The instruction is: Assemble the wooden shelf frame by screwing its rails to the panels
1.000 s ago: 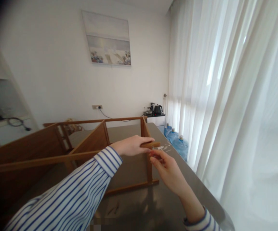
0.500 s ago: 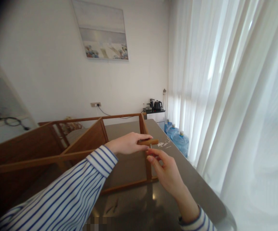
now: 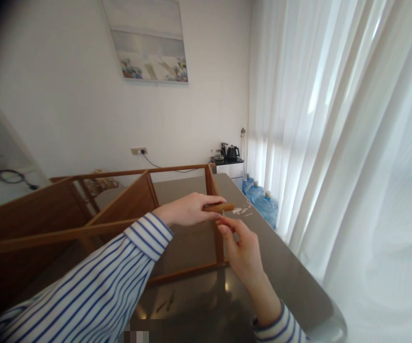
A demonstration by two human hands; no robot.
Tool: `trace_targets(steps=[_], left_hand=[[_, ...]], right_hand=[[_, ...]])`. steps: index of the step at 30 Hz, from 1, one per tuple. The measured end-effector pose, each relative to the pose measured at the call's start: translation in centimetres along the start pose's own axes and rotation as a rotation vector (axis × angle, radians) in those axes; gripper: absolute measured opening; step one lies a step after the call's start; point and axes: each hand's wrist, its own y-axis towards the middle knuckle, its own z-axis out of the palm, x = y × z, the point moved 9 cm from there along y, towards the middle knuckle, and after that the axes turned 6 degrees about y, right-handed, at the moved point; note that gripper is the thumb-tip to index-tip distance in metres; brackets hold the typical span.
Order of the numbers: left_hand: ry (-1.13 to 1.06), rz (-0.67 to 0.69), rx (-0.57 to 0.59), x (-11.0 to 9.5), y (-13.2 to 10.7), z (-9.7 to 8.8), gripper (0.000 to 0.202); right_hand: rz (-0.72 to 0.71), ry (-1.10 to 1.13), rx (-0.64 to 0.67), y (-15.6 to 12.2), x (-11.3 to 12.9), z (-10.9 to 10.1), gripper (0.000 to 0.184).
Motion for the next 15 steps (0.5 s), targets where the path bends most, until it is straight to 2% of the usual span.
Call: trace_targets(steps=[7, 15], left_hand=[[0.002, -0.016, -0.001, 0.02, -0.06, -0.1, 0.047], [0.023, -0.037, 0.006, -0.02, -0.09, -0.15, 0.045]], right_hand=[[0.0, -0.007, -0.103, -0.57, -0.22, 0.13, 0.025], [-0.002, -0.025, -0.164, -0.78, 0.14, 0.11, 0.028]])
